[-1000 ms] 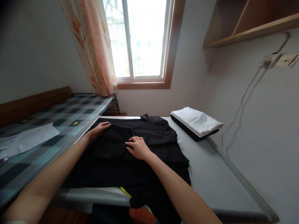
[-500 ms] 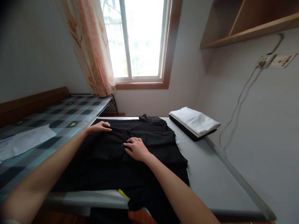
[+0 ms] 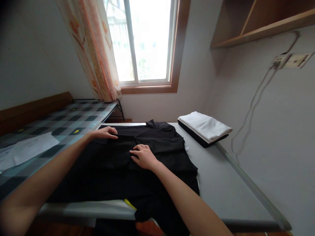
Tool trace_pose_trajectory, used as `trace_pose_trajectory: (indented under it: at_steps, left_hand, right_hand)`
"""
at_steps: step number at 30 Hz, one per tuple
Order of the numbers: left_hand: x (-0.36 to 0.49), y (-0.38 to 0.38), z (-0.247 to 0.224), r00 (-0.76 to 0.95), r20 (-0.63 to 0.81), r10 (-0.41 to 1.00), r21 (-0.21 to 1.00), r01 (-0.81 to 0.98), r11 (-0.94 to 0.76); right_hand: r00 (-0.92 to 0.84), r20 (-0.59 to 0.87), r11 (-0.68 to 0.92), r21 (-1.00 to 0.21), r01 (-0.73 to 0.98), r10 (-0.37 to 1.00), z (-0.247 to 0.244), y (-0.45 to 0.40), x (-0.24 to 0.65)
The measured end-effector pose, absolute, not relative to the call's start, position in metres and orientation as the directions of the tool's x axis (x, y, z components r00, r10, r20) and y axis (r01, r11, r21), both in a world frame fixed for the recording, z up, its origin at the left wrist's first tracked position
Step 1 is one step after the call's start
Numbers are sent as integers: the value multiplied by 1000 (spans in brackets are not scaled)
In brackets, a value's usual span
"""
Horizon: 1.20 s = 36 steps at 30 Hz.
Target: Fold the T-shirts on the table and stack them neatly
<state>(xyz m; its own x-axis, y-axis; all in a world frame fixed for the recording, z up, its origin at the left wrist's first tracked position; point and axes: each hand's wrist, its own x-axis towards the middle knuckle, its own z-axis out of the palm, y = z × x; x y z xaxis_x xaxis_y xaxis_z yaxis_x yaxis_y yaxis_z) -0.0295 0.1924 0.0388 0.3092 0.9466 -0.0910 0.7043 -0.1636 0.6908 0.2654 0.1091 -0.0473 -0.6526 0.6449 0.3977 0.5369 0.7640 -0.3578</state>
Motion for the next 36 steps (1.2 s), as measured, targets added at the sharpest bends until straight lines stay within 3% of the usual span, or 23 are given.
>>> trace_pose_trajectory:
  at_steps: [3, 7, 10, 13, 21, 30, 36]
  left_hand:
    - [-28, 194, 40, 349, -172, 921, 538, 817, -209]
    - [-25, 199, 40, 220, -180, 959, 383, 913, -138]
    - [-22, 204, 43, 100, -211, 972, 357, 934, -19]
    - [-19, 209, 47, 73, -380, 922, 347, 935, 69]
    - [-7, 228, 61, 109, -613, 783, 266, 961, 75]
    - [9, 225, 70, 130, -637, 760, 225, 974, 23]
    - [12, 225, 66, 78, -512, 855, 197, 980, 28]
  right_hand:
    - [-656, 399, 768, -356, 533, 641, -48, 109, 266]
    - [-657, 395, 766, -355, 536, 642, -47, 109, 266]
    - [-659, 394, 767, -354, 535, 641, -46, 109, 266]
    - [-661, 394, 769, -350, 535, 639, -46, 108, 266]
    - [-660, 389, 766, -344, 543, 643, -47, 109, 266]
    - [-664, 388, 769, -334, 545, 639, -48, 109, 266]
    - [-704, 413, 816, -264, 514, 578, -45, 106, 269]
